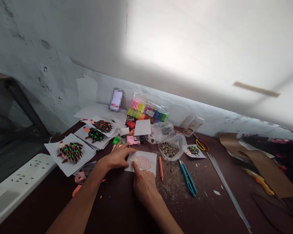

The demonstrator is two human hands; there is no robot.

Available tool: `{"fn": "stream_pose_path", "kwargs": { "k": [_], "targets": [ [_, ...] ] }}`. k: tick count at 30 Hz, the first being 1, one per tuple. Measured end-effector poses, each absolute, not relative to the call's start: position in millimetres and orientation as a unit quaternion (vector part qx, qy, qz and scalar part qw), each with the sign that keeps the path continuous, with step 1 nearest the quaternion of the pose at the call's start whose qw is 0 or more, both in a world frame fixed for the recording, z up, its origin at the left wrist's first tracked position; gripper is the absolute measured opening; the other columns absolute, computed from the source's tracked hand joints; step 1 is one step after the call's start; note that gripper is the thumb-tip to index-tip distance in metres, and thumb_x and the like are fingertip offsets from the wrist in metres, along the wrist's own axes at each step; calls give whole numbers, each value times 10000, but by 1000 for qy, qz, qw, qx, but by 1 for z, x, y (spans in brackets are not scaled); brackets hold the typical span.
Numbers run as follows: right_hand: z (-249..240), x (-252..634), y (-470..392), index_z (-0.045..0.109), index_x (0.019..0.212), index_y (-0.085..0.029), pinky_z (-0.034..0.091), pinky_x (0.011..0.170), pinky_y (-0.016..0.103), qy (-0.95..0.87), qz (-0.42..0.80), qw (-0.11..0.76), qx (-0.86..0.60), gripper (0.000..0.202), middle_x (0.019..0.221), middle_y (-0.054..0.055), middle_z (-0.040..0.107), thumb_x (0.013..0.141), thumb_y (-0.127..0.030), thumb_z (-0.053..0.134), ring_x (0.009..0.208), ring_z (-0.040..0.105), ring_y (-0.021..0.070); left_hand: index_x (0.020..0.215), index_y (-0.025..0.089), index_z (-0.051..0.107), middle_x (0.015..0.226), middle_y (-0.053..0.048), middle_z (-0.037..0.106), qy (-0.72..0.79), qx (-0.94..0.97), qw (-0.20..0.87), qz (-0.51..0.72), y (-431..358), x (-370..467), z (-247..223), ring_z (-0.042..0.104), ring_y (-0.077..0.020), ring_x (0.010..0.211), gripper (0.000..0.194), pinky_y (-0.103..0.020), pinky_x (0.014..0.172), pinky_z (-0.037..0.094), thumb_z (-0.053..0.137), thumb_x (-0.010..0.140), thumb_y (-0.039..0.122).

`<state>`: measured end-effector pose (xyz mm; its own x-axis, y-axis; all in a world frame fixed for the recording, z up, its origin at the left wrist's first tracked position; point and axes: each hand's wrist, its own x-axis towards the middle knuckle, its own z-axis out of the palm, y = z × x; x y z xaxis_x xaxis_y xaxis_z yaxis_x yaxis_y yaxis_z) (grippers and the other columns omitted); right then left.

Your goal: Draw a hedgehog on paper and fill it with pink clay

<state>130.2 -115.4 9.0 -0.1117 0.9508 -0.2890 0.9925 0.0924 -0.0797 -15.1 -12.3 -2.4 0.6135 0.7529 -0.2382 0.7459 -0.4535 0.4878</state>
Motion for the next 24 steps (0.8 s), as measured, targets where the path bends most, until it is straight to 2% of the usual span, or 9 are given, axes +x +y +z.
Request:
{"fn": "stream_pose_path", "kwargs": {
  "k": [5, 9, 15, 24],
  "targets": [
    [9, 129, -113, 427, 1483, -203, 481, 710, 326, 734, -133, 90, 660, 577, 965, 172, 754, 918, -96, 376, 937, 725, 302, 1399, 277, 515, 1514, -51, 471, 436, 855, 280, 6, -13, -15, -1, 218, -317, 1496, 741, -569, 1223, 43, 589, 675, 141],
    [11, 132, -117, 463, 1461, -256, 472, 712, 311, 731, -130, 70, 666, 544, 964, 142, 761, 935, -134, 394, 897, 731, 280, 1390, 283, 517, 1504, -33, 486, 432, 858, 277, 14, -12, -15, -6, 225, -303, 1494, 741, -566, 1224, 62, 564, 668, 122],
    [14, 141, -122, 424, 1491, -222, 471, 714, 320, 699, -122, 90, 699, 580, 984, 158, 755, 922, -114, 390, 914, 727, 294, 1391, 291, 520, 1520, -31, 466, 436, 858, 271, 20, -11, -14, -10, 202, -289, 1504, 788, -566, 1225, 56, 554, 631, 83],
    [11, 132, -117, 374, 1513, -222, 469, 720, 321, 721, -126, 92, 676, 605, 1005, 163, 748, 922, -93, 367, 941, 721, 292, 1361, 308, 556, 1478, -20, 517, 437, 855, 277, 31, -11, -15, -8, 221, -288, 1498, 750, -555, 1230, 46, 575, 641, 99]
  ]
}}
